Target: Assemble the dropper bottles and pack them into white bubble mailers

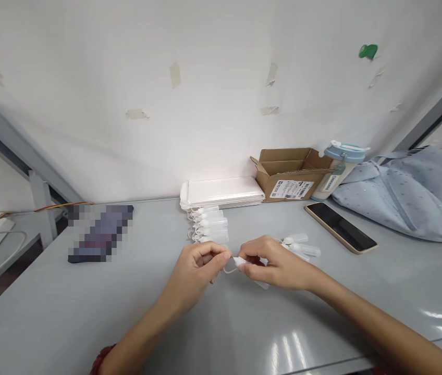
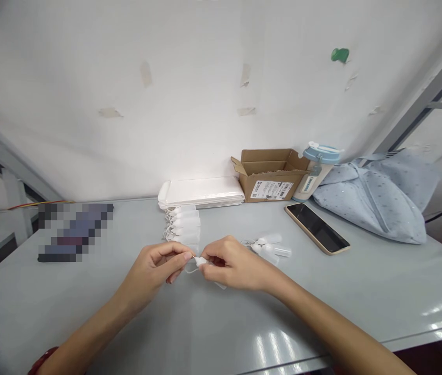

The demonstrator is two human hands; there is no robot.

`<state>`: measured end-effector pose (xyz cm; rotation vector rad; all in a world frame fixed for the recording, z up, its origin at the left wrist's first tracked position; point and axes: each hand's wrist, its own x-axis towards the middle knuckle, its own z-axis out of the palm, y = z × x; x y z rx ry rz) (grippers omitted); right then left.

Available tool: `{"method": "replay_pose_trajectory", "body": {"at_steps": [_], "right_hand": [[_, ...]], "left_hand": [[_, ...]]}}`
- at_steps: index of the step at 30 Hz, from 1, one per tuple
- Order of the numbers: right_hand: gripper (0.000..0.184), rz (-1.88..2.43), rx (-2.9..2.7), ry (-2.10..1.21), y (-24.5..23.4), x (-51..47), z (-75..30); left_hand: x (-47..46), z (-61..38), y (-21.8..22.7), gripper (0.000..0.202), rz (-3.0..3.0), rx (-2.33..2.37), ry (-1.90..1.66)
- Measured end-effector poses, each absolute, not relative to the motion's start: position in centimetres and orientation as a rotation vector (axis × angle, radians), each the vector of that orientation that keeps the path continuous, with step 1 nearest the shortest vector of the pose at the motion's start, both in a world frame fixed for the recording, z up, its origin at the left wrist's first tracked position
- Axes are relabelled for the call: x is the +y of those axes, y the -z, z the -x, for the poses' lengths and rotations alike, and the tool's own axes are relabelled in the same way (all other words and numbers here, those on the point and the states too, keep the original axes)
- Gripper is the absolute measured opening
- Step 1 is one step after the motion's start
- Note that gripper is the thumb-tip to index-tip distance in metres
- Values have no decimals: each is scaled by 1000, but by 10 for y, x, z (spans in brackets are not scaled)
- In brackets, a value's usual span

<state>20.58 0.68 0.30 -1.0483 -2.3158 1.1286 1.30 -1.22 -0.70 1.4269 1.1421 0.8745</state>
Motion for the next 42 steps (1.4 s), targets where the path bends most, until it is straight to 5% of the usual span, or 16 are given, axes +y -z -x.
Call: {"method": "replay_pose_trajectory", "body": {"at_steps": [19, 42], "right_hand": [[24, 1035, -2279, -1242, 0, 12, -207], [26, 1093, -2092, -715, 9, 92, -186]], "left_hand": [[-6, -7, 3, 24, -1489, 1139, -797], [63, 23, 15, 29, -1284, 1378, -1110]]}}
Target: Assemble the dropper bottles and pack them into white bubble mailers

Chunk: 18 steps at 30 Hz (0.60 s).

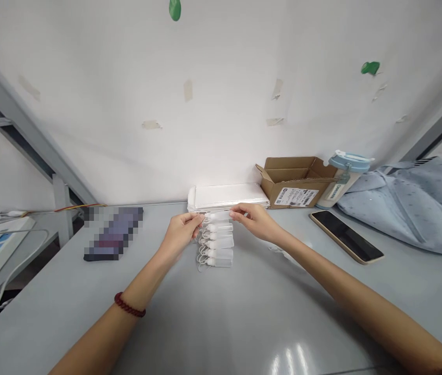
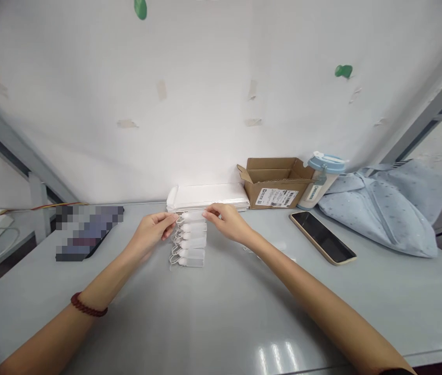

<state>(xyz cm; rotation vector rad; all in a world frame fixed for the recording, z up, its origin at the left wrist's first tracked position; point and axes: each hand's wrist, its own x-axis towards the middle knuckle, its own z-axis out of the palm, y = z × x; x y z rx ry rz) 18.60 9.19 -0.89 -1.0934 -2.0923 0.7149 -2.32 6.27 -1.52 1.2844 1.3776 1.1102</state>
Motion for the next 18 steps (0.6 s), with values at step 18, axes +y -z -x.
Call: {"method": "replay_pose_trajectory", "body": {"at_steps": [18], "right_hand": [[24, 1089, -2112, -721, 21, 96, -185]], "left_hand": [[59, 25, 25, 30, -1284, 1393, -1133]]}}
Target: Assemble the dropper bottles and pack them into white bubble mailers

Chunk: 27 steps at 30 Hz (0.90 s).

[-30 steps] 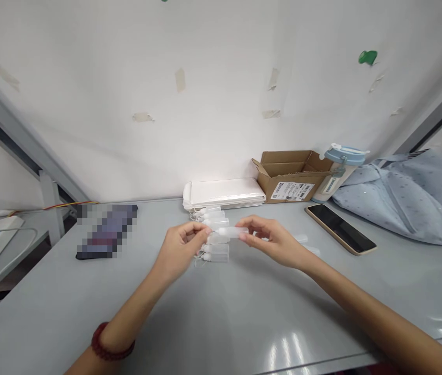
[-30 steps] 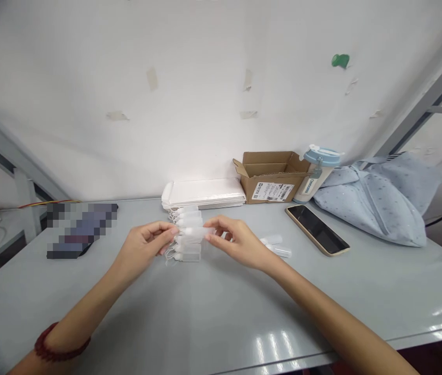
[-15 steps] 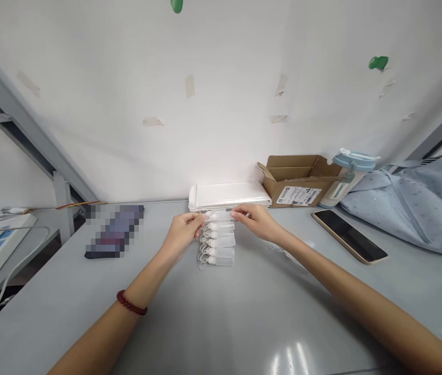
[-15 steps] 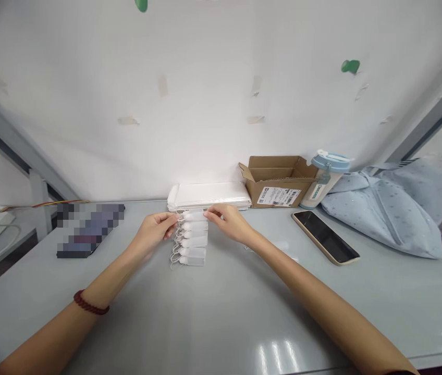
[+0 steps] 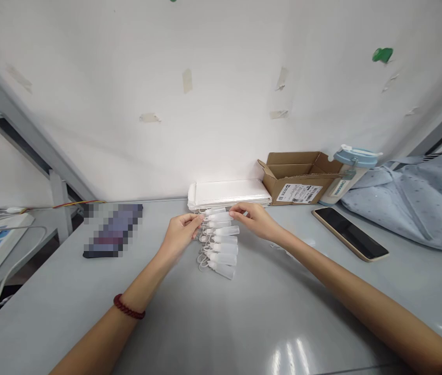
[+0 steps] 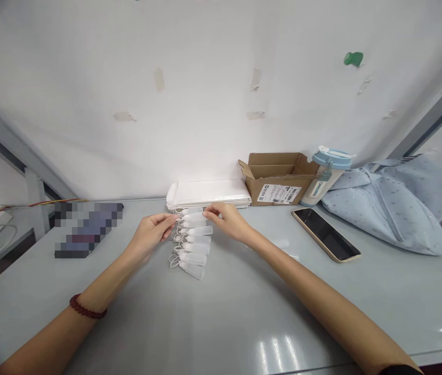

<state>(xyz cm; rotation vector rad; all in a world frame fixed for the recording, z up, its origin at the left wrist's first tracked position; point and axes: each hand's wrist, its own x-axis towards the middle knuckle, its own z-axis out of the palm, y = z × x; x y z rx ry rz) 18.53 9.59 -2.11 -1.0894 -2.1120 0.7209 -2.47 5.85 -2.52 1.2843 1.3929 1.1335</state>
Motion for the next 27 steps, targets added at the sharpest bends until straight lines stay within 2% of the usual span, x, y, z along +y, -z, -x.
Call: {"method": "replay_pose_trajectory", "body": {"at_steps": [16, 21, 27], "right_hand": [[28, 1119, -2100, -766, 24, 97, -187], [30, 1163, -2132, -672, 8, 94, -200], [24, 1343, -2205, -608, -7, 80, -251]], "left_hand": [[56, 27, 28, 28, -1174, 1387, -1244], [52, 28, 25, 24, -1179, 1454, -1293], [38, 27, 17, 23, -1345, 1543, -1334]]}}
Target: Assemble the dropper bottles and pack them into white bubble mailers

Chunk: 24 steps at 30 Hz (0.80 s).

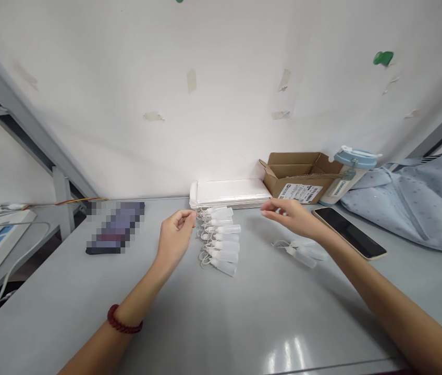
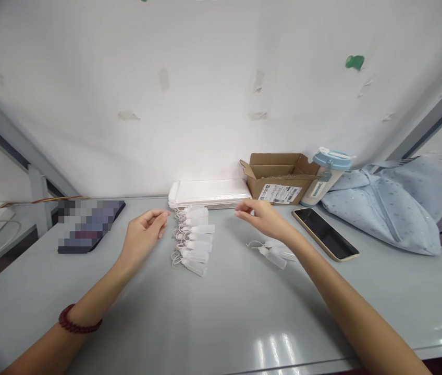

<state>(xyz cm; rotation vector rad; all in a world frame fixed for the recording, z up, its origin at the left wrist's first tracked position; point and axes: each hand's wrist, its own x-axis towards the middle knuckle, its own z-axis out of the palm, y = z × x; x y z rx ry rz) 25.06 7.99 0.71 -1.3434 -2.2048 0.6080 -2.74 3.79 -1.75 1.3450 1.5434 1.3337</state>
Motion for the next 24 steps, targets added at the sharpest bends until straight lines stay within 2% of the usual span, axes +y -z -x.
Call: {"method": "replay_pose_trajectory", "body": {"at_steps": [7, 14, 19, 24], "right_hand": [[22, 1769, -2383, -705, -8, 70, -308], [13, 1892, -2446, -737, -11, 69, -317], [4, 1840, -2482, -670, -3, 72, -299], [15, 1580, -2374, -560, -1, 65, -277]], "left_hand": [[15, 11, 18, 21, -1723, 1551, -1306], [5, 3, 18, 19, -1972, 1561, -1236], [5, 4, 18, 19, -1952, 1597, -1225], [5, 1, 20, 18, -1970, 1560, -1207]]}}
